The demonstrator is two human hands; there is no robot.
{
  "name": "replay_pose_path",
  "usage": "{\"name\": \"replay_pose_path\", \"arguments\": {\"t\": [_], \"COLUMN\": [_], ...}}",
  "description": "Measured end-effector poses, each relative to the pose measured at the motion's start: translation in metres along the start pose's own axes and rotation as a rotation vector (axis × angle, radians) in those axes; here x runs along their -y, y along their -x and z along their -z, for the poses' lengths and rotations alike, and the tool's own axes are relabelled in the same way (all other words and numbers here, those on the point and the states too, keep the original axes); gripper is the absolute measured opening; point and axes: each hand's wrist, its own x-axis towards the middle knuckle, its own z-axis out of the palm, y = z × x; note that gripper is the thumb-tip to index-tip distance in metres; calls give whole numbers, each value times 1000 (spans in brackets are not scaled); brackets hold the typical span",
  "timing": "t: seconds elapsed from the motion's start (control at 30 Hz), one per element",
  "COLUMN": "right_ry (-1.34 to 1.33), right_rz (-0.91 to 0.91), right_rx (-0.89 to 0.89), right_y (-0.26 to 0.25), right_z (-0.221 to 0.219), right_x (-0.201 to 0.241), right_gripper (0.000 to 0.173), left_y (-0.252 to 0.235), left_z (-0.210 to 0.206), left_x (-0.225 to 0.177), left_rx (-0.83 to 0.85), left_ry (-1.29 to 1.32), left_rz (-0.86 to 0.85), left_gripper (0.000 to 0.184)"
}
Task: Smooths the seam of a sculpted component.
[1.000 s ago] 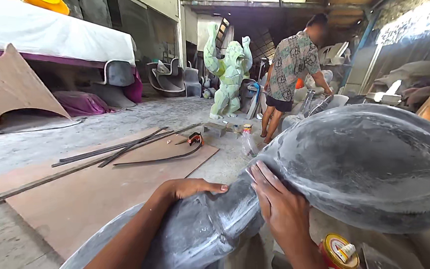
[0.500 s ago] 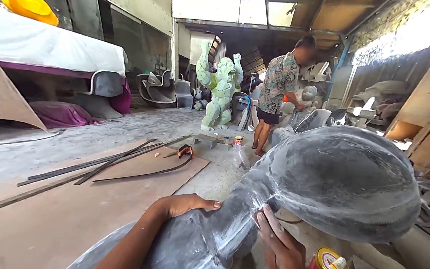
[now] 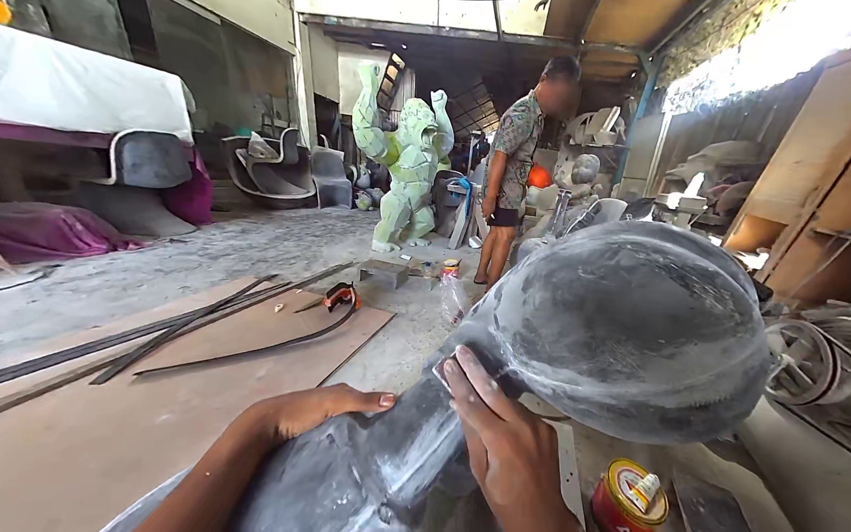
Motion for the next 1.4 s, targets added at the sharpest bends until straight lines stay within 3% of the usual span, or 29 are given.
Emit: {"name": "replay_pose_path", "arguments": {"t": [0.13, 0.27, 0.33, 0.43, 0.57, 0.67, 0.77, 0.9, 1.07, 1.23, 1.3, 1.4], "right_ry": [-23, 147, 177, 86, 22, -266, -580, -517, -629, -653, -688, -607], "right_rz": [81, 96, 117, 152, 82, -16, 13, 21, 87, 40, 63, 21], "right_rx": [-16, 7, 49, 30, 51, 52, 17, 7, -93, -27, -95, -118], "right_y": [35, -19, -9, 23, -14, -3, 29, -11, 26, 10, 23, 1], "right_z": [-2, 0, 2, 6, 2, 1, -4, -3, -23, -18, -27, -21], "right_x": [-22, 6, 5, -16, 8, -1, -31, -24, -49, -37, -44, -28], "right_gripper": [45, 44, 52, 49, 43, 37, 36, 36, 35, 37, 34, 35], "left_y": [-3, -2, -3, -3, -1, -2, -4, -1, -2, -2, -2, -3], "left_z": [10, 9, 10, 11, 6, 12, 14, 13, 15, 18, 18, 11], "left_x": [2, 4, 10, 8, 10, 15, 13, 10, 7, 12, 11, 9], "left_rx": [6, 0, 13, 8, -6, 18, 29, -1, -2, 4, 10, 0], "left_ry": [22, 33, 37, 43, 35, 46, 39, -11, 15, 32, 33, 31], "left_rz": [13, 5, 2, -1, -6, -28, -42, -52, -19, -16, -24, -43], "left_gripper": [67, 66, 65, 65, 68, 68, 66, 66, 65, 64, 63, 65]}}
